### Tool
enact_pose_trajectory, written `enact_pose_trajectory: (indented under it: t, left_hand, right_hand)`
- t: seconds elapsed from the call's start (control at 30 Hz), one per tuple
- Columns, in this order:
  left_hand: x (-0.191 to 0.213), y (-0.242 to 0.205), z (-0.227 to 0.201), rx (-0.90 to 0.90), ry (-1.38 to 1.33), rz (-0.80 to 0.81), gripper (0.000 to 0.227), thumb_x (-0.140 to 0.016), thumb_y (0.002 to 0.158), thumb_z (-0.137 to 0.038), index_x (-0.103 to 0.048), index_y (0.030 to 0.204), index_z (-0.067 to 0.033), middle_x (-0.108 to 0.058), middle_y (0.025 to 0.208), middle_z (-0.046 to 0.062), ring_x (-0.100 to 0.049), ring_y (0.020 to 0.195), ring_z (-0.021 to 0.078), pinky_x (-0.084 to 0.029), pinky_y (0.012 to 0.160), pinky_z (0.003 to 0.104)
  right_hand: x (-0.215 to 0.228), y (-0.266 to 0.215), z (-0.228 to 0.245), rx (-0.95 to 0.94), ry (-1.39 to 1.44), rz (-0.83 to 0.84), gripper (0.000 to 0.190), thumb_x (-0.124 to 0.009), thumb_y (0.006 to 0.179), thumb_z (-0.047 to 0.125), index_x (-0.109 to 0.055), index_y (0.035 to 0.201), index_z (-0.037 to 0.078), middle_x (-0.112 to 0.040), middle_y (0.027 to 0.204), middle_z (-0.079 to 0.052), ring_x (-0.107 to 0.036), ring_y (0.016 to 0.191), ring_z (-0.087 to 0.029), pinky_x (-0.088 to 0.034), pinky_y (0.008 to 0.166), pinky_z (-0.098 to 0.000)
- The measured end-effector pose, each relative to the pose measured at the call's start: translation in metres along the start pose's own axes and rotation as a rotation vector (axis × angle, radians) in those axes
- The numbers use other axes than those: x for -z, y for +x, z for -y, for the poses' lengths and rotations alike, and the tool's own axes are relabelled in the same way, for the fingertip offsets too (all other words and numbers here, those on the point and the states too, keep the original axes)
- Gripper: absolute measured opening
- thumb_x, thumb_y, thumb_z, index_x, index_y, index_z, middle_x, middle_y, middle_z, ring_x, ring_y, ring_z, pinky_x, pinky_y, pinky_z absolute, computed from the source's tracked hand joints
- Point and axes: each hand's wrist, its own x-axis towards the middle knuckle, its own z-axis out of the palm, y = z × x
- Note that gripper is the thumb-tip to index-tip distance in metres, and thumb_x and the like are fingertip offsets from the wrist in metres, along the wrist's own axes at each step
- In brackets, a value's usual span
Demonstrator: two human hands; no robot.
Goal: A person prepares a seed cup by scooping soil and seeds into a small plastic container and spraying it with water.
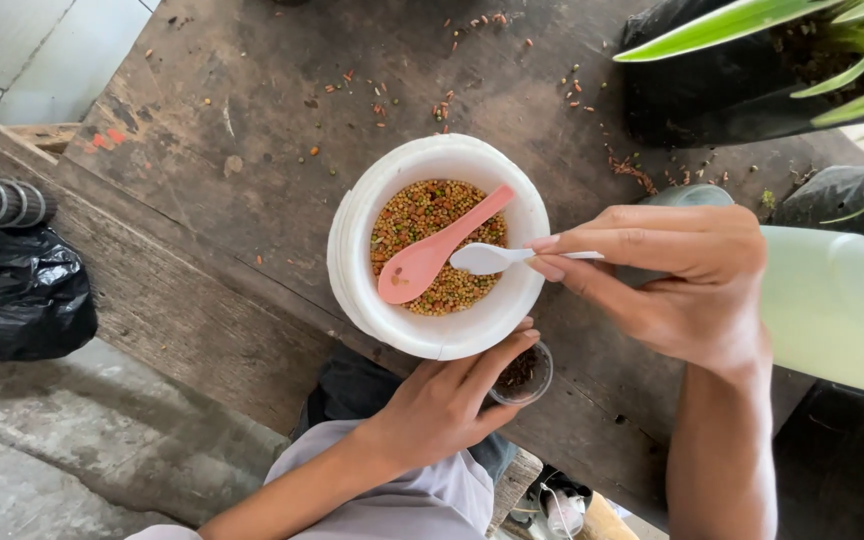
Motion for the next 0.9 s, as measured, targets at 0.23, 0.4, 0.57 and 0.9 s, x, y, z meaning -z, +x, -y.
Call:
enact_pose_trajectory:
  t: [0.23, 0.4, 0.57, 0.9]
  left_hand:
    - [0.003, 0.0, 0.0, 0.02, -0.042, -0.005, 0.067, -0.079, 0.099, -0.029, -0.045, 0.152, -0.0045, -0.054, 0.155, 0.009, -0.06, 0.139, 0.0242, -0.057, 0.11, 0.041]
    - [0.003, 0.001, 0.0, 0.032, -0.103, -0.012, 0.064, -0.079, 0.099, -0.025, -0.047, 0.15, -0.0043, -0.054, 0.154, 0.009, -0.06, 0.139, 0.0263, -0.054, 0.112, 0.043]
    - [0.002, -0.002, 0.002, 0.038, -0.202, 0.017, 0.066, -0.076, 0.099, -0.021, -0.042, 0.153, -0.0041, -0.05, 0.157, 0.013, -0.056, 0.143, 0.0293, -0.05, 0.117, 0.046]
    - [0.002, 0.003, 0.001, -0.009, -0.219, -0.027, 0.058, -0.075, 0.099, -0.016, -0.046, 0.147, -0.0005, -0.06, 0.147, 0.015, -0.062, 0.135, 0.029, -0.049, 0.118, 0.043]
  right_hand:
    - [-0.011, 0.0, -0.008, -0.095, 0.103, 0.014, 0.009, -0.081, 0.083, -0.004, -0.076, 0.09, -0.005, -0.076, 0.079, -0.016, -0.068, 0.057, -0.015, -0.053, 0.052, -0.0203]
    - [-0.017, -0.002, -0.011, -0.169, 0.163, 0.03, 0.007, -0.081, 0.083, 0.0, -0.077, 0.087, -0.002, -0.076, 0.076, -0.014, -0.06, 0.047, -0.009, -0.045, 0.045, -0.0184]
    - [-0.016, -0.005, -0.016, -0.217, 0.209, -0.019, 0.006, -0.08, 0.085, -0.003, -0.075, 0.088, -0.005, -0.075, 0.074, -0.015, -0.059, 0.047, -0.009, -0.044, 0.043, -0.0163]
    - [0.01, -0.044, 0.008, -0.364, 0.2, -0.298, 0.005, -0.076, 0.089, -0.008, -0.071, 0.091, -0.01, -0.068, 0.071, -0.019, -0.057, 0.045, -0.016, -0.039, 0.043, -0.0182]
